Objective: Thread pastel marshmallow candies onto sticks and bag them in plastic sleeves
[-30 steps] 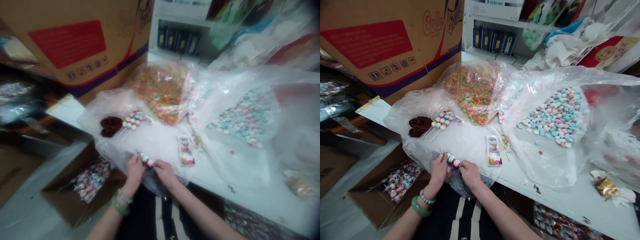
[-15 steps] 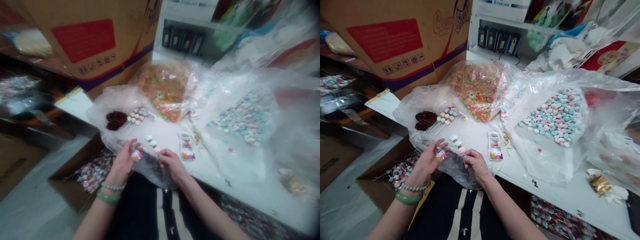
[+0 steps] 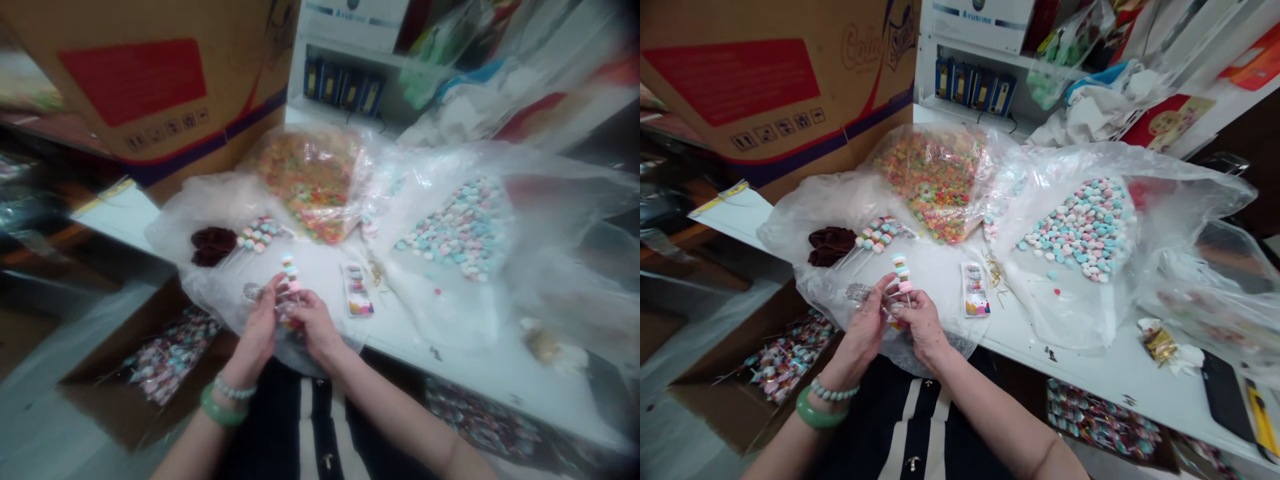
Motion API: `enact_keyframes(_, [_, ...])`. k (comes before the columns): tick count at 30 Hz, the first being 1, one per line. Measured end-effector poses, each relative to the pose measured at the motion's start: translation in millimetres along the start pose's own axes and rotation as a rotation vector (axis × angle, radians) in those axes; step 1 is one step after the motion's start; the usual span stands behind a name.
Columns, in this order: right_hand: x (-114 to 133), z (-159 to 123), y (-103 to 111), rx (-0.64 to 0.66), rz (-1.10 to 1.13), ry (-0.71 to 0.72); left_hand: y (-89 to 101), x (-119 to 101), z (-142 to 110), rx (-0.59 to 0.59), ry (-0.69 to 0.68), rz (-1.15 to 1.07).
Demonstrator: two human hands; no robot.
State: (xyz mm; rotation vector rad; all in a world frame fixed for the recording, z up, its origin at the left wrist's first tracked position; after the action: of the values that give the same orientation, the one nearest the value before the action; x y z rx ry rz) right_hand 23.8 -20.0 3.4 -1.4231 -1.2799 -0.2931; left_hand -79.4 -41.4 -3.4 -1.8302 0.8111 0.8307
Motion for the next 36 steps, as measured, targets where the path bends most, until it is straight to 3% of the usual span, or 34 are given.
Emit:
enact_keyframes(3, [1.0,4.3,5.6,-0.066,-0.042,0.040,-4.0,1.7,-0.8,-0.011,0.085,-0.031])
enact_keyframes(6, [2.7,8.3,14.1,-0.108,-0.158,0.111,-3.4,2.1,1.3,-0.114,0.193,-0.037])
enact_keyframes(12, [8.2,14.2,23.8,-0.142,-0.358,0.187,-2.6,7.1,7.7,-0.217,0.155,-0.078])
enact_keyframes(15, [9.2,16.6,26.8,-0.145,-0.445,0.217,-3.6,10.6,8.8,-0.214,0.117,-0.079])
enact_keyframes(21, [7.8,23.9,30.3,-0.102,-0.729,0.218,-11.1,6.4,12.2,-0.165,0.204,-0.094])
enact_keyframes(24, [15.1,24.6,34.1,-0.132,-0.700,0.241,-8.6,-0.5,18.4,-0.202,0.239,-0.166])
enact_keyframes(30, [35.1,-4.3,48.3,-0.158,-0.769,0.273,16.1,-18.0,27.9,-0.183,0.230,-0.406])
enact_keyframes(36, [18.8,-30.8,48.2,-0.070,-0.869,0.361,23.7,-24.4,28.2,-0.187,0.193,-0.510])
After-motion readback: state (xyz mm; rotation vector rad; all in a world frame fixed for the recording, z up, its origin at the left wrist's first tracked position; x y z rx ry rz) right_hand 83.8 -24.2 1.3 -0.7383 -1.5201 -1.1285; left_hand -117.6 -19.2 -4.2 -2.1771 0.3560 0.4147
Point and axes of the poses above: each hand's wrist, its own z-axis towards the middle knuckle, its own y-axis out of the back of the hand, x = y × z, the point moved 1 cm from there along z, towards the middle knuckle, and after that the axes turned 9 degrees about x, right-handed, at the moved point
